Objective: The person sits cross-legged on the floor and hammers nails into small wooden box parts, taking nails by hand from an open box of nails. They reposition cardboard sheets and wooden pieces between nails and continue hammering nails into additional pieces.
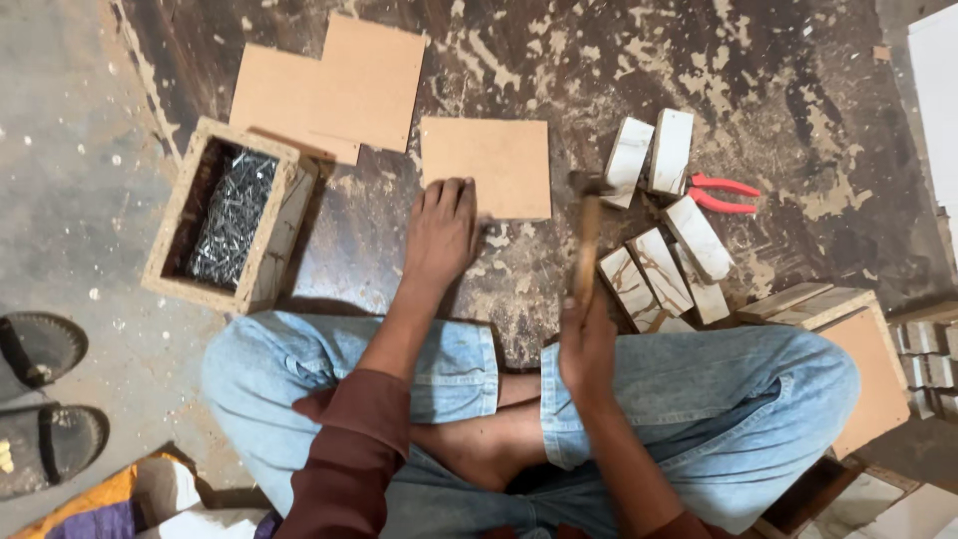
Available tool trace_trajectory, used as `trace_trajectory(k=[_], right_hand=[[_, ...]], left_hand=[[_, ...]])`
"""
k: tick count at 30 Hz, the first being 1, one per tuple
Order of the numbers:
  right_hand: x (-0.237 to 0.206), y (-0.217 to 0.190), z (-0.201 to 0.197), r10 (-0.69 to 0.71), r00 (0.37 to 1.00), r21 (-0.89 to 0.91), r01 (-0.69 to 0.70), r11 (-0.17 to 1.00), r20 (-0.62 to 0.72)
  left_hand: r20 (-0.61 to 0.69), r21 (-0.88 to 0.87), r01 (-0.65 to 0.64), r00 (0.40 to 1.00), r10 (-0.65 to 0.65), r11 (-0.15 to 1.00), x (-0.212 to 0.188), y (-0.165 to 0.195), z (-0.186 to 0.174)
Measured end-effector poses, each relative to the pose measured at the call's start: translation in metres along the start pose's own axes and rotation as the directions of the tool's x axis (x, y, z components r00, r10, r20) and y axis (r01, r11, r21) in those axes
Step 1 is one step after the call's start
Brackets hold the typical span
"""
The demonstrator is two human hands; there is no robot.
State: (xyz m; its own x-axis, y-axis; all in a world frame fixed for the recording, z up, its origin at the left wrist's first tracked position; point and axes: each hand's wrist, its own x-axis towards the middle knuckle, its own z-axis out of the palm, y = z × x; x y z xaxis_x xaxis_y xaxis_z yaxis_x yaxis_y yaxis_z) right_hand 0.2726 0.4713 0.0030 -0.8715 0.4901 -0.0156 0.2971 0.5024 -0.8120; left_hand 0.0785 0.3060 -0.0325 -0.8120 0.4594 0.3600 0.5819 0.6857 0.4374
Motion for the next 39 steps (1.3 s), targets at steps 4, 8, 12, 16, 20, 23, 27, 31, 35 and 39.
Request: trace_trajectory(k=[4,8,12,16,20,23,27,31,35,39], right_hand=[[0.000,0.006,0.000,0.221,0.972,0.177,-0.232,0.956,0.082],[-0.002,0.011,0.012,0.237,0.952,0.269,-0.283,0.921,0.191],[0.001,0.011,0.018,0.190,0.959,0.233,-0.238,0.943,0.210],[0.003,0.006,0.017,0.206,0.950,0.176,-0.249,0.952,0.233],[0.002,0.001,0.018,0.257,0.925,0.214,-0.321,0.922,0.279],[0.002,0.002,0.020,0.286,0.913,0.262,-0.364,0.894,0.292],[0.002,0.006,0.019,0.255,0.924,0.360,-0.350,0.865,0.286],[0.001,0.003,0.017,0.302,0.894,0.371,-0.417,0.830,0.330],[-0.002,-0.009,0.015,0.187,0.914,0.323,-0.311,0.894,0.361],[-0.003,-0.018,0.020,0.103,0.944,-0.024,-0.101,0.995,0.315]], left_hand=[[0.108,0.093,0.111,0.987,-0.121,0.990,0.019,-0.003,0.007],[0.069,0.143,0.094,0.992,-0.105,0.985,0.030,-0.011,0.010],[-0.073,-0.369,0.279,0.942,-0.327,0.887,0.007,-0.025,0.002],[-0.043,-0.852,0.307,0.765,-0.642,0.424,-0.025,-0.042,-0.003],[-0.202,-0.761,0.190,0.839,-0.505,0.620,-0.028,-0.044,0.004],[-0.247,-0.555,0.158,0.906,-0.343,0.817,-0.025,-0.034,0.010],[-0.182,-0.431,0.184,0.941,-0.285,0.883,-0.025,-0.022,0.010],[-0.238,-0.371,0.133,0.943,-0.232,0.919,-0.025,-0.019,0.004],[-0.212,-0.372,0.152,0.947,-0.243,0.916,-0.024,-0.018,0.001],[-0.229,-0.370,0.152,0.941,-0.248,0.917,-0.025,-0.017,-0.001]])
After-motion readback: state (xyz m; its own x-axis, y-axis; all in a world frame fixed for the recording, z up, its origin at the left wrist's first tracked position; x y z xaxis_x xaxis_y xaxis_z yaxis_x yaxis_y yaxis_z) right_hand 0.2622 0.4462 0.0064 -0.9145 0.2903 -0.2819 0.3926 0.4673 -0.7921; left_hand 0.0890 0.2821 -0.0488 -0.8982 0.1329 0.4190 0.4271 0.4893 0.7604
